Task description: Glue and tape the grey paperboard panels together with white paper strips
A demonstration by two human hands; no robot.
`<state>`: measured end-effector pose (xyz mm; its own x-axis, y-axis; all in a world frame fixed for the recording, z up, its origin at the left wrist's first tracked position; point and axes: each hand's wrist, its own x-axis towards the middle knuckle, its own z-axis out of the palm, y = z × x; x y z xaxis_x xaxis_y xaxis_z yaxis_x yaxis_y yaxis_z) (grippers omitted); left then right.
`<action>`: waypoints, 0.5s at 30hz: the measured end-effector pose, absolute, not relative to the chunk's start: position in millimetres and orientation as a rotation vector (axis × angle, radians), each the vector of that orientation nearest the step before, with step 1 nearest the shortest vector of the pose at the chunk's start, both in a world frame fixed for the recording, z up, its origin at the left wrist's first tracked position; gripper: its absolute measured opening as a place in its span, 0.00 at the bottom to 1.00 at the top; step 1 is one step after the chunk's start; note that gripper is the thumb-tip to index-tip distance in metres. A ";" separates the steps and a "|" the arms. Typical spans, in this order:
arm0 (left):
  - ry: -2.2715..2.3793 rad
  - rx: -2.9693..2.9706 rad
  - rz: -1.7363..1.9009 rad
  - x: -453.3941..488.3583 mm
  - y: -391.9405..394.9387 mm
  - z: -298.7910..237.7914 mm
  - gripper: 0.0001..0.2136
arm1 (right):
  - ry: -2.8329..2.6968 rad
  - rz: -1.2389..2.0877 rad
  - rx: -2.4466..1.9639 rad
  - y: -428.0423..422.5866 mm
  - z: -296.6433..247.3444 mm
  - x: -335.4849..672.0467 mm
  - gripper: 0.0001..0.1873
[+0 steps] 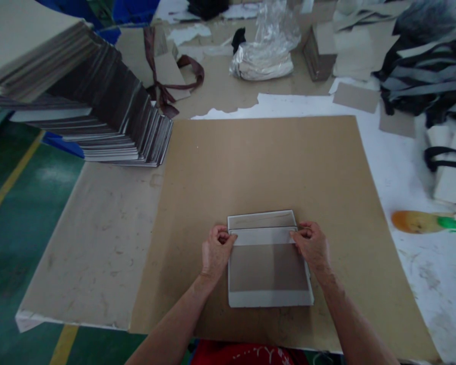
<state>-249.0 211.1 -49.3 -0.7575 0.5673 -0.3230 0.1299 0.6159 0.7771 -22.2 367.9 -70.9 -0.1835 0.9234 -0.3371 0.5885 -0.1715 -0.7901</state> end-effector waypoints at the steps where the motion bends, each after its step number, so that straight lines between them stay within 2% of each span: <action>1: 2.295 0.565 1.026 -249.1 210.3 -50.2 0.12 | -1.765 1.275 -1.733 367.7 -69.8 -23.0 0.26; 7: 2.397 0.819 0.926 -247.2 208.3 -47.0 0.10 | -1.921 1.085 -1.780 370.2 -61.3 -30.9 0.16; 11: 2.236 1.151 0.891 -241.8 209.7 -37.8 0.12 | -2.089 1.042 -1.712 367.0 -46.6 -42.6 0.02; 15: 2.174 1.346 0.856 -249.3 208.3 -53.6 0.12 | -2.216 0.934 -1.774 360.1 -33.0 -58.0 0.09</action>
<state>-249.3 208.3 -53.6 -0.4287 0.9023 -0.0459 0.6289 0.3345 0.7019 -58.0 360.1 -33.0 -0.2876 0.9230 -0.2556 0.8275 0.1051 -0.5515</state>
